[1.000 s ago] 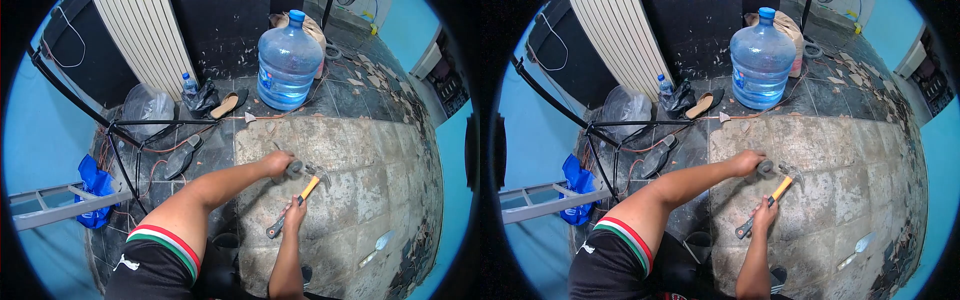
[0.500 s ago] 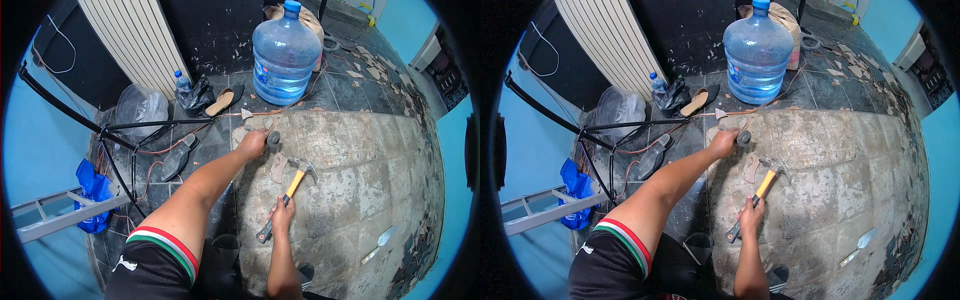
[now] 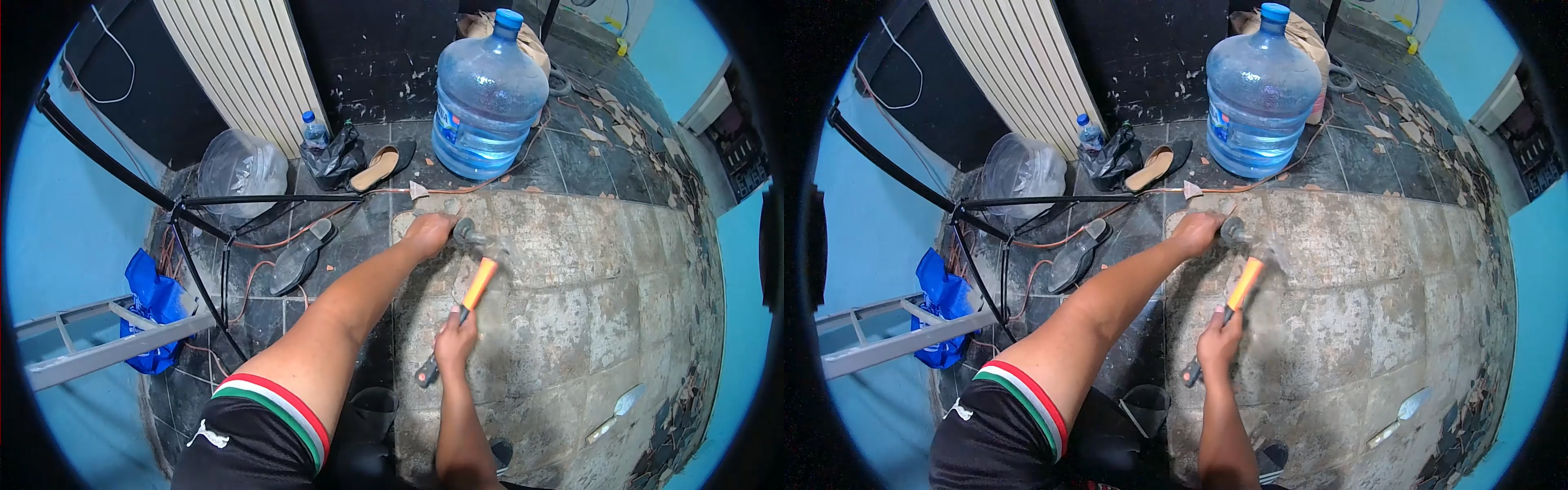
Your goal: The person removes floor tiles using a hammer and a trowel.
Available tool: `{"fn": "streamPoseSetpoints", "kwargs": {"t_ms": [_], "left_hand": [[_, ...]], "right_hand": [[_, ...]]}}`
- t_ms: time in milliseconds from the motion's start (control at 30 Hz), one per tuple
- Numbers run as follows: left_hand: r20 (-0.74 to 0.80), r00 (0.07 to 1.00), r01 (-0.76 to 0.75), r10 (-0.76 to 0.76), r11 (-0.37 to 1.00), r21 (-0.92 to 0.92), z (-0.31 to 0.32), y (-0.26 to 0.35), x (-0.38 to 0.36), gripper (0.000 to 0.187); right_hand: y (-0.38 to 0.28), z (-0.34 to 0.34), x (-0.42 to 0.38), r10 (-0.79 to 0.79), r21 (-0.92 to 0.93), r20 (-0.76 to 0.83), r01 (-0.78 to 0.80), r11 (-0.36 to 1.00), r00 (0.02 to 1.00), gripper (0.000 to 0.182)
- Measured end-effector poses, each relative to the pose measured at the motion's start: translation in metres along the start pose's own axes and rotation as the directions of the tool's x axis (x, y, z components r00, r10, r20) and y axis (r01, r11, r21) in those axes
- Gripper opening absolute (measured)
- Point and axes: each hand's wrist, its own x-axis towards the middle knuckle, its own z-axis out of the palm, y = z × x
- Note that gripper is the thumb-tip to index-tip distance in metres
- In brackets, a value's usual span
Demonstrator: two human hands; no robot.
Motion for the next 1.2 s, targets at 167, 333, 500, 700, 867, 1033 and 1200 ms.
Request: {"fn": "streamPoseSetpoints", "kwargs": {"t_ms": [167,333,500,700,867,1033,1200], "left_hand": [[0.030,0.999,-0.033,0.030,0.992,0.124,-0.009,0.008,-0.001,0.023],[0.037,0.999,-0.046,0.039,0.977,0.207,0.010,0.006,0.000,0.027],[0.065,0.997,-0.051,0.035,0.964,0.260,0.015,0.009,0.001,0.039],[0.086,0.996,-0.044,0.021,0.963,0.266,0.013,0.008,0.003,0.045],[0.095,0.995,-0.042,0.015,0.957,0.287,0.015,0.007,0.005,0.045],[0.125,0.992,-0.037,0.001,0.956,0.291,0.011,0.012,0.004,0.044],[0.143,0.989,-0.018,-0.026,0.955,0.297,0.004,0.016,0.007,0.043]], "right_hand": [[-0.021,-0.012,-0.004,0.152,0.075,-0.024,-0.149,0.986,0.988,0.021],[-0.051,-0.023,0.010,-0.021,0.300,-0.324,0.123,0.946,0.946,0.031],[0.048,0.002,0.001,-0.121,-0.004,-0.233,0.123,0.992,0.965,0.028],[-0.008,-0.014,-0.003,0.159,0.129,-0.020,-0.155,0.979,0.987,0.018],[-0.048,-0.026,0.017,0.015,0.341,-0.401,0.134,0.930,0.916,0.023],[-0.010,0.011,-0.002,0.103,0.283,-0.202,-0.043,0.958,0.974,0.019],[0.013,-0.012,0.009,0.153,0.133,0.028,-0.156,0.979,0.988,0.017]]}}
